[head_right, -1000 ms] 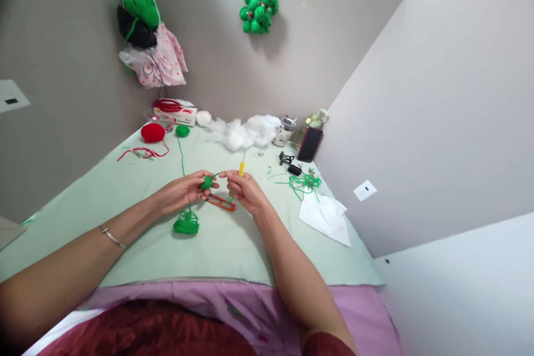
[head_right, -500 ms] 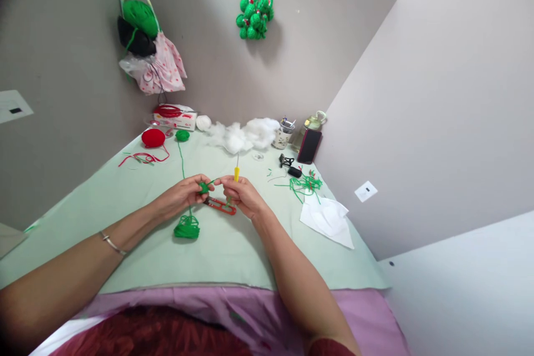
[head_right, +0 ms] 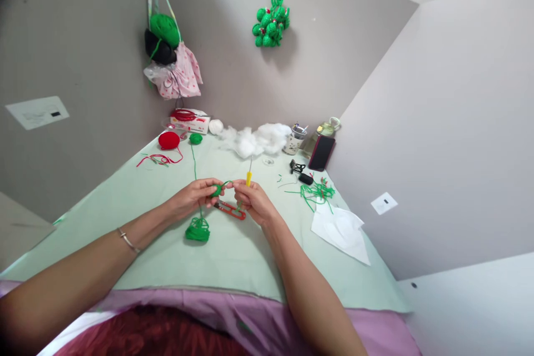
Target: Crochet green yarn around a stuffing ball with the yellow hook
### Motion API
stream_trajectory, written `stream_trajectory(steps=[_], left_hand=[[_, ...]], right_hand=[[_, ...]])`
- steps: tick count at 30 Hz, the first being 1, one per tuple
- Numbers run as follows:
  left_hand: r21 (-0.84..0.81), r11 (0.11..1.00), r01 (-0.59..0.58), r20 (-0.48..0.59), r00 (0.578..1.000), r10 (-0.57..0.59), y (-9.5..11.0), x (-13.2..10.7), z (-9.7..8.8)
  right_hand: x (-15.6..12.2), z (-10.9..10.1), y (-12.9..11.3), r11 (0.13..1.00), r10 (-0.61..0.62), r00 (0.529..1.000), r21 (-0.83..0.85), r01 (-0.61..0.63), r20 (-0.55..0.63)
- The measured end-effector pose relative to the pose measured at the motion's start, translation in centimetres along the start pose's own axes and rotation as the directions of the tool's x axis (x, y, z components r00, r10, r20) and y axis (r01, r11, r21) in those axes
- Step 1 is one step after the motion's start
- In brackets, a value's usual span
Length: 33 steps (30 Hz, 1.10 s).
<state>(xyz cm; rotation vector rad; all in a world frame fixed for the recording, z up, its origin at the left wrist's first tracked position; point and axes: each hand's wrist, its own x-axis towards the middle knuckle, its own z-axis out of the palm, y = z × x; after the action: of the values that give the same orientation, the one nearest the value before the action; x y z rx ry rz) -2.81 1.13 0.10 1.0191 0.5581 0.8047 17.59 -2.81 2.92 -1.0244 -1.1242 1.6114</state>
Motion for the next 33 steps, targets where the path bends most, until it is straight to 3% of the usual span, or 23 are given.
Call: stream_trajectory(steps=[13,19,26,33], left_hand=[[0.039,0.999,0.003,-0.056,0.998,-0.001,-0.05,0.18,-0.13],[0.040,0.997,0.066,0.003,0.998,-0.066,-0.01,0.04,-0.25],[0.005,1.000,-0.016,-0.039,0.999,0.016,0.54,0.13,-0.29],[-0.028,1.000,-0.001,-0.055,0.999,0.000,0.25,0.19,-0.68]], right_hand=[[0.12,-0.01,0.19,1.000,-0.010,0.999,0.003,0.010,-0.032],[0.13,-0.03,0.18,1.000,-0.008,0.999,-0.002,0.008,-0.038],[0.13,-0.03,0.20,1.000,-0.012,0.999,-0.008,0.012,-0.039],[0.10,0.17,0.29,1.000,0.009,1.000,-0.023,-0.009,-0.024]])
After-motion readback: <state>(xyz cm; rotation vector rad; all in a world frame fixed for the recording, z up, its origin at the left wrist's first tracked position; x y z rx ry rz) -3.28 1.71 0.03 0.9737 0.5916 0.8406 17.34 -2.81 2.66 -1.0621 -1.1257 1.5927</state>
